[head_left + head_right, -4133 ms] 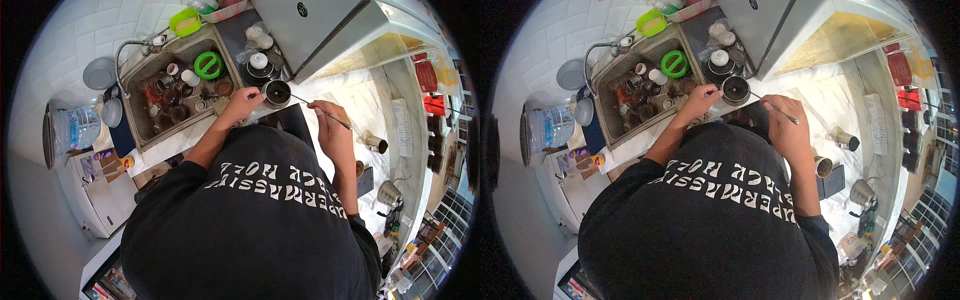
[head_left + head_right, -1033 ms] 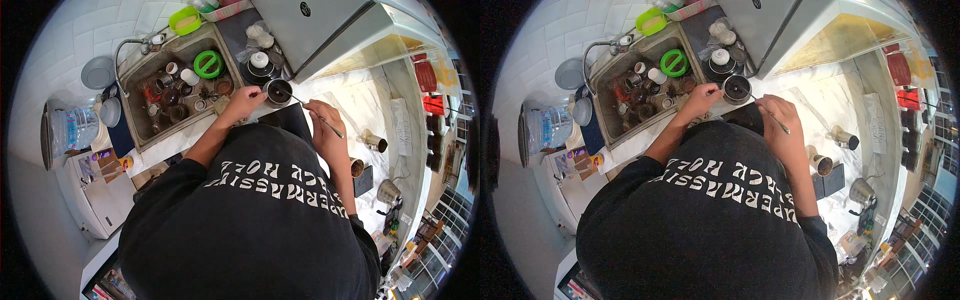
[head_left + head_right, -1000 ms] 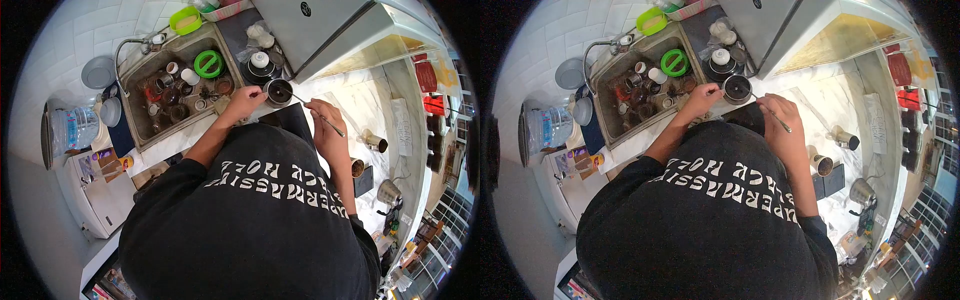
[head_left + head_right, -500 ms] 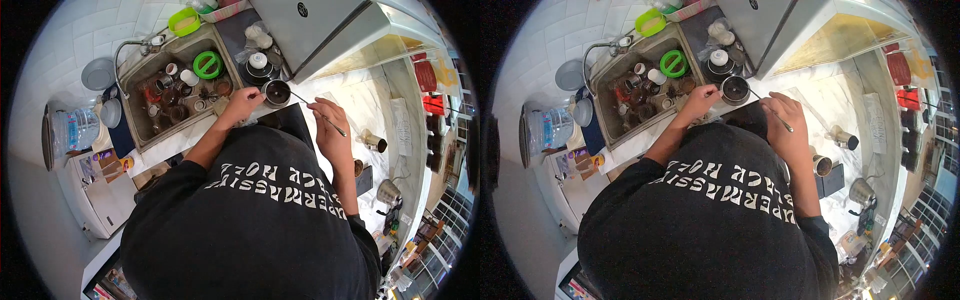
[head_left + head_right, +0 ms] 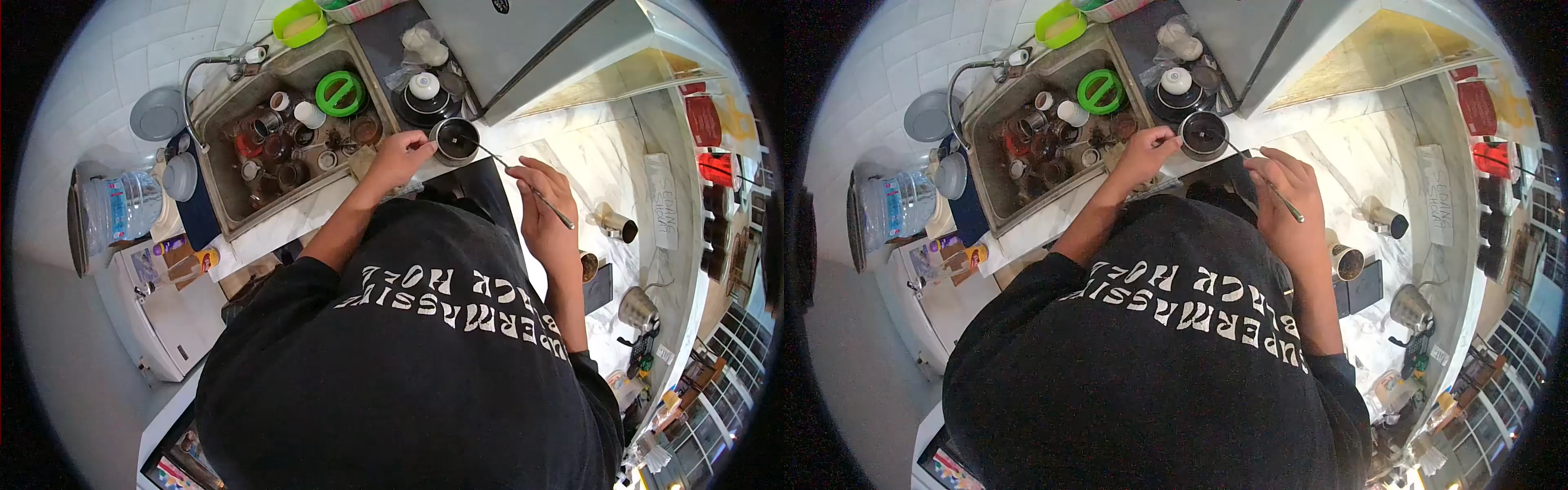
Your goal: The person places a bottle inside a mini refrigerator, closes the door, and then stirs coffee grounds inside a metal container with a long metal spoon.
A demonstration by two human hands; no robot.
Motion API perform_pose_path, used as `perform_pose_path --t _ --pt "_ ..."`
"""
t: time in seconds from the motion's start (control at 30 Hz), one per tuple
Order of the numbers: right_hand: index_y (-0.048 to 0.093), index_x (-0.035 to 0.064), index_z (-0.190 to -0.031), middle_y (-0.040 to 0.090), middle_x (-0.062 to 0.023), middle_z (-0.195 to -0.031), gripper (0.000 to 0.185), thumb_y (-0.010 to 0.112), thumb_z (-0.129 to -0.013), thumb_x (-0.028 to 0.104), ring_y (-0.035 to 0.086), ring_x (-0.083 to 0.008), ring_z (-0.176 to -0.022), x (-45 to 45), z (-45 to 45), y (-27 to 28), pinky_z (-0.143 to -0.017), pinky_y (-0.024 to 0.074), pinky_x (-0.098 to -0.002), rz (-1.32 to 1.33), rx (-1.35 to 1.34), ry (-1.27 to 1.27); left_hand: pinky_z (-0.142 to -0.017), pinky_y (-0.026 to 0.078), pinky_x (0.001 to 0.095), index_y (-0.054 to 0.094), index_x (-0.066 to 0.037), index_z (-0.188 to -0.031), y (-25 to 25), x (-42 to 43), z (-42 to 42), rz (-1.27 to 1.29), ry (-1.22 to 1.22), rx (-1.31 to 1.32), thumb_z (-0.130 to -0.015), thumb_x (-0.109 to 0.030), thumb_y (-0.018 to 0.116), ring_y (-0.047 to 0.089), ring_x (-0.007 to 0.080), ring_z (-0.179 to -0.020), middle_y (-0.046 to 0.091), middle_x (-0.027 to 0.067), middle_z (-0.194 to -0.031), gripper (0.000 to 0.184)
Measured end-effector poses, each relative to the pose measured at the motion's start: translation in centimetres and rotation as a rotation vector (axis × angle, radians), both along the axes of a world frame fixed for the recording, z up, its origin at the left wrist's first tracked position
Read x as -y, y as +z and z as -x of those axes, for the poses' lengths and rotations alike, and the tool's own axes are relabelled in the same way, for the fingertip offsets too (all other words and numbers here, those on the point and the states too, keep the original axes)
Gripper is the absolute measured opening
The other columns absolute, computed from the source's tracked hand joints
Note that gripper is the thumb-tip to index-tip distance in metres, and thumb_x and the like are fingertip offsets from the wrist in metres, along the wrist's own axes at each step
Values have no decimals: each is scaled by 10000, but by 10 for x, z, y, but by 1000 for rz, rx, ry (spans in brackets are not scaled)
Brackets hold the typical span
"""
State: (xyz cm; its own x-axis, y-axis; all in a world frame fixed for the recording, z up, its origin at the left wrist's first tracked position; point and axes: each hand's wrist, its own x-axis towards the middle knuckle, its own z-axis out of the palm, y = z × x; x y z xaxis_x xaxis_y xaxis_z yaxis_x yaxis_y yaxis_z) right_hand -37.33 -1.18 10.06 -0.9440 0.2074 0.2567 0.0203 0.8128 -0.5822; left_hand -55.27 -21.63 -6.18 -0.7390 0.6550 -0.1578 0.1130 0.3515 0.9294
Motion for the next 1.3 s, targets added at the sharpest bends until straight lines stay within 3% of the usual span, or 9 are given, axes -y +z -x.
perform_pose_path --t 0.17,0.27,0.47,0.57,0.87,1.3 --pt "710 41 -1076 744 -158 -1117 111 652 -982 40 685 -340 -1153 2 9 -7 -971 511 -447 36 -22 46 -689 473 308 688 -6 -920 -2 1 -2 17 30 -54 -997 -225 713 533 84 -750 607 9 -765 233" --pt "709 46 -1085 741 -164 -1119 118 650 -983 41 687 -344 -1142 -9 9 -7 -968 515 -449 -24 -37 27 -699 501 365 704 17 -919 -1 0 -5 -27 72 -88 -951 -280 747 615 206 -715 677 125 -785 301" --pt "710 45 -1087 740 -170 -1105 122 647 -984 33 691 -346 -1126 -17 1 -4 -951 513 -443 20 -20 98 -723 513 370 718 15 -940 10 -2 -12 -5 115 -103 -950 -275 746 642 222 -740 693 132 -805 291" --pt "706 37 -1087 745 -162 -1100 113 654 -987 47 692 -354 -1097 -18 8 -6 -955 509 -438 25 -29 119 -757 513 338 709 14 -969 9 -2 -12 43 110 -116 -982 -224 730 619 130 -783 705 85 -834 239" --pt "702 42 -1086 743 -178 -1098 111 642 -993 49 697 -350 -1087 -37 0 -13 -955 506 -447 15 -78 192 -814 526 333 712 19 -986 4 -5 -24 18 211 -144 -991 -210 720 649 146 -838 717 86 -866 229" --pt "698 45 -1080 746 -136 -1038 101 662 -986 60 707 -315 -1058 -37 -2 -20 -893 506 -430 -4 -144 208 -759 503 311 715 3 -988 -10 -9 -31 -86 301 -66 -984 -225 727 611 120 -786 699 55 -825 229"
